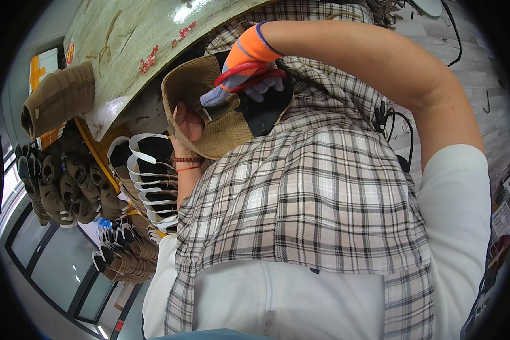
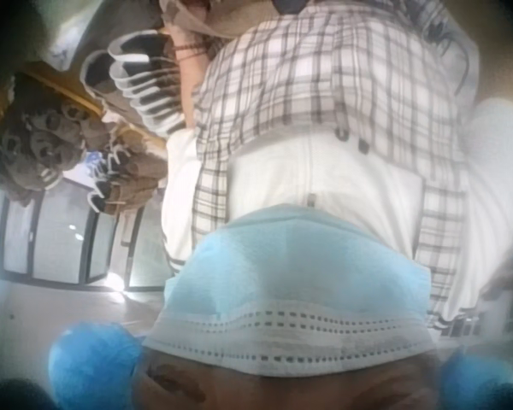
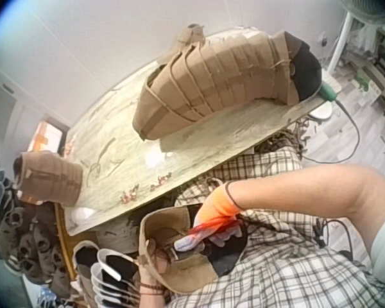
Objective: The person trims the edges of brown shoe uppers using scissors. They pick up each shoe part, cut along the inner edge, and place the trimmed pieces into a yellow crate. The process is repeated for multiple shoe parts.
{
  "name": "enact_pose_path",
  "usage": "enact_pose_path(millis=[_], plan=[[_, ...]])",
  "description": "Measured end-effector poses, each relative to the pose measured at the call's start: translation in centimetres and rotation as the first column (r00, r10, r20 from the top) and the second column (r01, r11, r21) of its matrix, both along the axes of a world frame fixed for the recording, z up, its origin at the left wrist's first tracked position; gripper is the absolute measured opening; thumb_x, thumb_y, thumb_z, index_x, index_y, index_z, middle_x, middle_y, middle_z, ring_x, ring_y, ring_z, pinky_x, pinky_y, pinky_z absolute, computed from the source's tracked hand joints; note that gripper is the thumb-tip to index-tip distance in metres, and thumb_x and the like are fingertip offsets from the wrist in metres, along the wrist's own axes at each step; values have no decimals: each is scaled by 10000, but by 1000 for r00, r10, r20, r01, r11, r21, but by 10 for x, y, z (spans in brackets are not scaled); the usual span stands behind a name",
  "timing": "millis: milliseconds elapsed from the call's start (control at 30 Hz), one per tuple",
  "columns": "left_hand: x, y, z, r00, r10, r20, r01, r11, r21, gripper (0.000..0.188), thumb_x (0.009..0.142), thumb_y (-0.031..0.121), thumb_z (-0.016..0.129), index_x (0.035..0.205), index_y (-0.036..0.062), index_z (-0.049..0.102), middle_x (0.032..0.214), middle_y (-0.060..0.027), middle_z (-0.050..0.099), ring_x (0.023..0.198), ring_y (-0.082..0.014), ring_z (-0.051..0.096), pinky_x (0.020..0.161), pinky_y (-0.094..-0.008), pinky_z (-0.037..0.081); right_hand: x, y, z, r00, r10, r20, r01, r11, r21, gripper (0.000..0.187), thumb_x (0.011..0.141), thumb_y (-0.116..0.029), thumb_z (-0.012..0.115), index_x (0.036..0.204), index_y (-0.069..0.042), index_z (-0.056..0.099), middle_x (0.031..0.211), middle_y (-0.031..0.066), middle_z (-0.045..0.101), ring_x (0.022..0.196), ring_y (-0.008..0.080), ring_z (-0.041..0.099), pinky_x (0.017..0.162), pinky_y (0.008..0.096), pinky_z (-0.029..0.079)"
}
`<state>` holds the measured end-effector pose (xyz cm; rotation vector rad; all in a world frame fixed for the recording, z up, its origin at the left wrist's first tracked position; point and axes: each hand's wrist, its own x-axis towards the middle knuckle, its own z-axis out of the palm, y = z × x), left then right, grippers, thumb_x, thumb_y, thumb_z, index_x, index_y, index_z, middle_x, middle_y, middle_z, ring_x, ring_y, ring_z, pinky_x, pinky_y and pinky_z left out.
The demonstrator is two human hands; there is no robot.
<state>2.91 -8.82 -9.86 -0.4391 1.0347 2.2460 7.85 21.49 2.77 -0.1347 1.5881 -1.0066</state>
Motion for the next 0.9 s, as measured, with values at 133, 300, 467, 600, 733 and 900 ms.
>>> enact_pose_path(millis=[133, 300, 467, 600, 733, 900], plan=[[2, 4, 6, 1000, -26, -3, 26, 999, -19, 342, 921, 162, 552, 1231, 18, 543, 1199, -116, 604, 1121, -235, 567, 1028, -393, 424, -1, 2, -2, 999, 38, -16, -37, 999, 14, 917, 826, -800, 273, 812, 28, 667, 569, 78, 549, 502, 211, 621, 533, 309, 542], [3, 13, 15, 999, -51, -19, 50, 998, -48, 311, 930, 169, 531, 1199, 15, 557, 1144, -99, 632, 1075, -205, 594, 996, -361, 451, 7, 8, 2, 1000, -26, -16, 26, 1000, -6, 906, 838, -786, 275, 809, 33, 662, 566, 74, 540, 507, 210, 612, 529, 316, 550], [-7, -19, -18, 992, -31, 125, 13, 990, 138, 291, 938, 176, 514, 1173, 12, 566, 1095, -105, 647, 1028, -213, 615, 955, -369, 481, 0, -2, -3, 1000, -27, -2, 27, 999, -17, 910, 821, -800, 299, 788, 32, 666, 550, 70, 531, 498, 204, 599, 527, 326, 556], [-9, -20, -18, 993, -92, 73, 80, 984, 156, 295, 943, 189, 506, 1170, 11, 566, 1071, -105, 654, 936, -218, 648, 908, -358, 509, 5, -3, 9, 997, -61, -46, 63, 997, 54, 883, 804, -804, 359, 743, 23, 661, 521, 60, 516, 456, 190, 560, 498, 312, 539], [0, 3, 17, 996, -80, 41, 81, 996, -28, 300, 951, 192, 493, 1180, 10, 557, 1032, -79, 645, 891, -188, 638, 854, -324, 528, 14, -10, 11, 981, -96, -170, 132, 968, 214, 783, 795, -764, 467, 733, -12, 673, 516, 64, 529, 439, 189, 557, 459, 299, 493], [5, -24, 21, 919, -375, 121, 358, 923, 143, 285, 918, 124, 557, 1180, 13, 546, 996, -62, 613, 912, -179, 607, 837, -331, 528, 56, 6, 4, 921, -12, -390, 182, 898, 400, 687, 750, -697, 592, 889, -29, 671, 735, 133, 652, 711, 307, 651, 649, 408, 512]])
